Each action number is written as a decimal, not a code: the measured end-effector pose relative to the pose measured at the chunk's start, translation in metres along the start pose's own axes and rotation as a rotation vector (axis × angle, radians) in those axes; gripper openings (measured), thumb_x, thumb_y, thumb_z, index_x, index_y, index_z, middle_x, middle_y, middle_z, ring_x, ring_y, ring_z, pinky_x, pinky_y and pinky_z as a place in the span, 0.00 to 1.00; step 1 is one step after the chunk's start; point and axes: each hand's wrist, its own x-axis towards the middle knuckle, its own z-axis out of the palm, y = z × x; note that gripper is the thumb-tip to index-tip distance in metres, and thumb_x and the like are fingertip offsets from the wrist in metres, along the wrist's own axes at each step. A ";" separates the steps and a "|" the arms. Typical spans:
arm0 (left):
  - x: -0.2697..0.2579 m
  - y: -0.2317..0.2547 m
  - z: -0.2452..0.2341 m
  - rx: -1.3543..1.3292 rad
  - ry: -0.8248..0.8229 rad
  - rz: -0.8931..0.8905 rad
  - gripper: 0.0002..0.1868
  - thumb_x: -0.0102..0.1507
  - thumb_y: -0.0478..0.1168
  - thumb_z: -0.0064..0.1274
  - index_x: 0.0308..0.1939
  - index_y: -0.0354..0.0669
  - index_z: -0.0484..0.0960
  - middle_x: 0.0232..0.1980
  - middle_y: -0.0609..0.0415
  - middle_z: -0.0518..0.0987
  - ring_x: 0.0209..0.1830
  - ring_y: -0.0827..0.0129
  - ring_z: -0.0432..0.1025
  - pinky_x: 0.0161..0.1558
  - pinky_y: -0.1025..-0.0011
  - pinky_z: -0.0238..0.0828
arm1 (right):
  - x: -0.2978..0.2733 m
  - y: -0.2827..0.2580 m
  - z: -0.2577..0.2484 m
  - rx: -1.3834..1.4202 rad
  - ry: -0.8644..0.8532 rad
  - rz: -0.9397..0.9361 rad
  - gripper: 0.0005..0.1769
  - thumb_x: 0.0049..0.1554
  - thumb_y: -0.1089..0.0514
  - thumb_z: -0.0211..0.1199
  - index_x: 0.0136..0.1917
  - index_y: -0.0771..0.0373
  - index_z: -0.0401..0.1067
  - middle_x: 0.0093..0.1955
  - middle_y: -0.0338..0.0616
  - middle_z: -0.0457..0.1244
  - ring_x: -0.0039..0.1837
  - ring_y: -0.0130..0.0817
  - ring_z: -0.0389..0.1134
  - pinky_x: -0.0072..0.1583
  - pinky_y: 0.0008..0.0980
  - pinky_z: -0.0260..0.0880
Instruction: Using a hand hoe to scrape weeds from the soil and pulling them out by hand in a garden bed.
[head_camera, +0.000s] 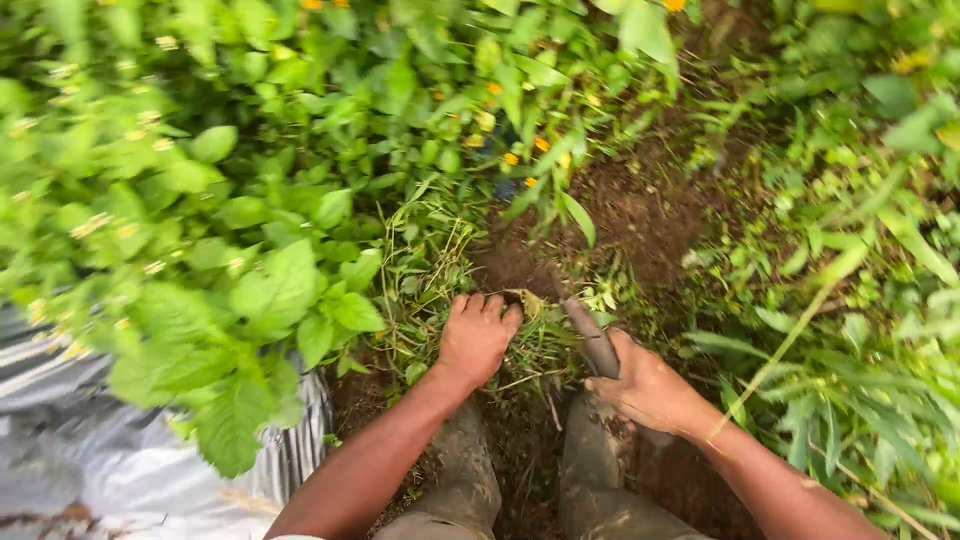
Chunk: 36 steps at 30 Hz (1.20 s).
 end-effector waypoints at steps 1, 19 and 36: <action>0.006 -0.007 -0.017 0.017 0.011 -0.036 0.16 0.58 0.37 0.61 0.51 0.47 0.80 0.42 0.45 0.77 0.39 0.52 0.75 0.49 0.52 0.65 | -0.003 -0.014 -0.002 -0.031 -0.015 -0.023 0.25 0.56 0.64 0.62 0.64 0.73 0.61 0.36 0.61 0.63 0.28 0.42 0.67 0.28 0.38 0.71; -0.200 -0.011 -0.281 0.355 0.220 -0.661 0.35 0.41 0.34 0.65 0.54 0.54 0.78 0.45 0.55 0.76 0.40 0.57 0.75 0.40 0.56 0.67 | -0.173 -0.149 0.118 -0.606 -0.077 -0.277 0.31 0.57 0.55 0.67 0.72 0.47 0.60 0.34 0.57 0.59 0.31 0.49 0.62 0.38 0.53 0.65; -0.562 0.200 -0.408 0.510 -0.170 -1.487 0.55 0.37 0.64 0.71 0.66 0.57 0.70 0.55 0.52 0.75 0.49 0.58 0.74 0.43 0.58 0.71 | -0.340 -0.140 0.417 -1.493 -0.298 -0.914 0.25 0.51 0.40 0.71 0.44 0.53 0.59 0.34 0.45 0.60 0.37 0.43 0.63 0.43 0.41 0.60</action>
